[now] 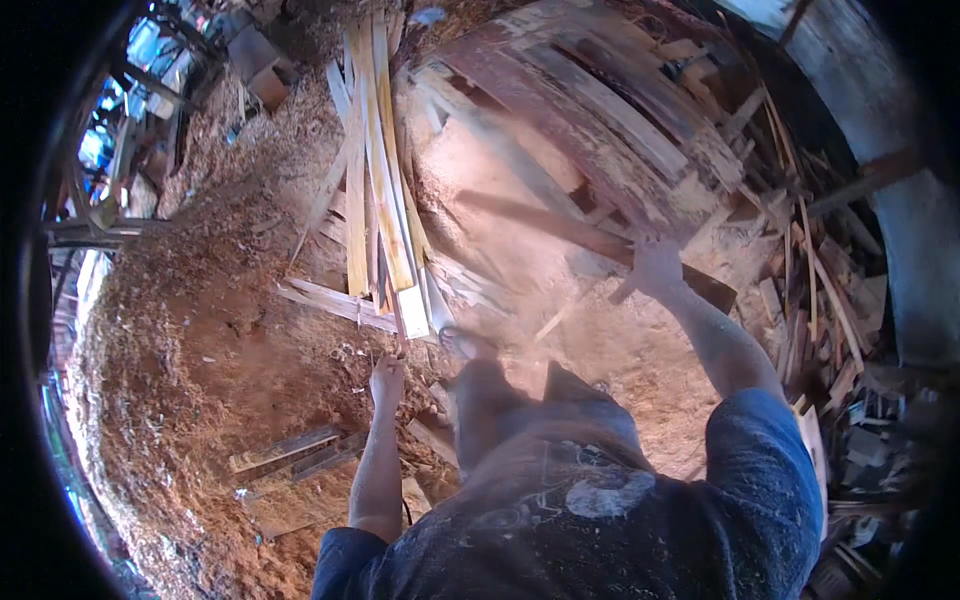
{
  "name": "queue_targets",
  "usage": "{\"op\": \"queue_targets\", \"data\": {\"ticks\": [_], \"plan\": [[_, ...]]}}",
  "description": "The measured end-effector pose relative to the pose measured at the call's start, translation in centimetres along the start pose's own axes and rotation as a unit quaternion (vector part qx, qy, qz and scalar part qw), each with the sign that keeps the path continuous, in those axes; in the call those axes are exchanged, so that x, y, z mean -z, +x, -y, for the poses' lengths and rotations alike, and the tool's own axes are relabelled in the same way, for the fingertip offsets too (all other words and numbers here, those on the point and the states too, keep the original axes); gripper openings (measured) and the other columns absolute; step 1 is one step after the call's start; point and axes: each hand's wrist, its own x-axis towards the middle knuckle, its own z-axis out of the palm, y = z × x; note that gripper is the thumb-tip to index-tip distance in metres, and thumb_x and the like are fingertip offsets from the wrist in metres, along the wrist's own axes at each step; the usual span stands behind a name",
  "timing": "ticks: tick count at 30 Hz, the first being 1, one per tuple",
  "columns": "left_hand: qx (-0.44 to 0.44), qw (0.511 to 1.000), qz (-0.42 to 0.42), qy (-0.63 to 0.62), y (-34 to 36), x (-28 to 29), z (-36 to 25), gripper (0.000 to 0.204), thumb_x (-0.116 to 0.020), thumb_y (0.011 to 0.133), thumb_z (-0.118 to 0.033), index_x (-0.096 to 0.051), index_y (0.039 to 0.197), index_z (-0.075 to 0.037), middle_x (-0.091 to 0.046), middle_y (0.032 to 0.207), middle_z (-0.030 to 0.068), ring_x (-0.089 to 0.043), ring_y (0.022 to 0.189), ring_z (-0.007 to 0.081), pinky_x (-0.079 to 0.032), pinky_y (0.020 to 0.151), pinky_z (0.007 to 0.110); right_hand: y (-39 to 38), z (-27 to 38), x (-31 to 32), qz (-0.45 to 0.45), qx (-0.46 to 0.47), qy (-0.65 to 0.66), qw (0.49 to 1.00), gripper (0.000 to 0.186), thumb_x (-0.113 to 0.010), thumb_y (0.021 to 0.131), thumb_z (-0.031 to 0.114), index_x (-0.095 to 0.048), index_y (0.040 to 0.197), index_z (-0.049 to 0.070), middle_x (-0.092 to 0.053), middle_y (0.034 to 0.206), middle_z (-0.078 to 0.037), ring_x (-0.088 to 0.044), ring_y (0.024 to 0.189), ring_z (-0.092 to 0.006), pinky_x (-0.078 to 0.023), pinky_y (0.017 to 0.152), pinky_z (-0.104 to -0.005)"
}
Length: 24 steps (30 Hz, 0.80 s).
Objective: The person uses a hammer to strike pieces of wood on a workbench, handles a long wooden plank, and then works with wires on an electric motor.
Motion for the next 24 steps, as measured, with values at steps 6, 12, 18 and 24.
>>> {"op": "queue_targets", "data": {"ticks": [6,12,18,24], "plan": [[-0.355,0.874,-0.246,0.223,-14.2,-4.5,-19.8,0.057,-0.074,0.078,-0.031,-0.059,0.129,-0.012,-0.069,0.104,0.0196,-0.060,0.110,0.0392,-0.046,0.097,0.047,-17.6,-7.8,1.5,0.125,0.044,0.153,0.979,0.039,-0.068,0.074,0.021,-0.056,0.108,0.007,-0.065,0.092,-0.019,-0.064,0.087,-0.0414,-0.050,0.077,-0.0506],[-0.436,0.827,0.202,0.291,-21.2,-10.0,-27.7,0.051,-0.078,0.069,-0.033,-0.066,0.113,-0.009,-0.068,0.102,0.0223,-0.064,0.103,0.0393,-0.050,0.090,0.047,-34.9,-17.5,2.9,0.055,0.095,0.170,0.979,0.038,-0.069,0.067,0.016,-0.057,0.103,0.008,-0.064,0.095,-0.013,-0.064,0.094,-0.0344,-0.051,0.077,-0.0464],[-0.435,0.786,0.262,0.353,-27.2,-18.0,-30.8,0.045,-0.070,0.075,-0.044,-0.068,0.104,-0.009,-0.071,0.093,0.0156,-0.069,0.091,0.0362,-0.054,0.080,0.045,-46.0,-22.4,-0.5,-0.093,-0.120,0.079,0.985,0.068,-0.078,0.070,0.028,-0.052,0.130,0.010,-0.047,0.132,-0.020,-0.044,0.123,-0.0394,-0.032,0.105,-0.0534],[-0.389,0.806,0.211,0.393,-28.9,-21.3,-33.9,0.048,-0.066,0.078,-0.051,-0.068,0.105,-0.011,-0.072,0.094,0.0142,-0.070,0.090,0.0338,-0.055,0.079,0.044,-50.7,-22.6,-7.4,0.048,-0.459,0.458,0.759,0.077,-0.076,0.083,0.043,-0.045,0.144,0.008,-0.055,0.129,-0.021,-0.053,0.123,-0.0327,-0.046,0.098,-0.0440]]}}
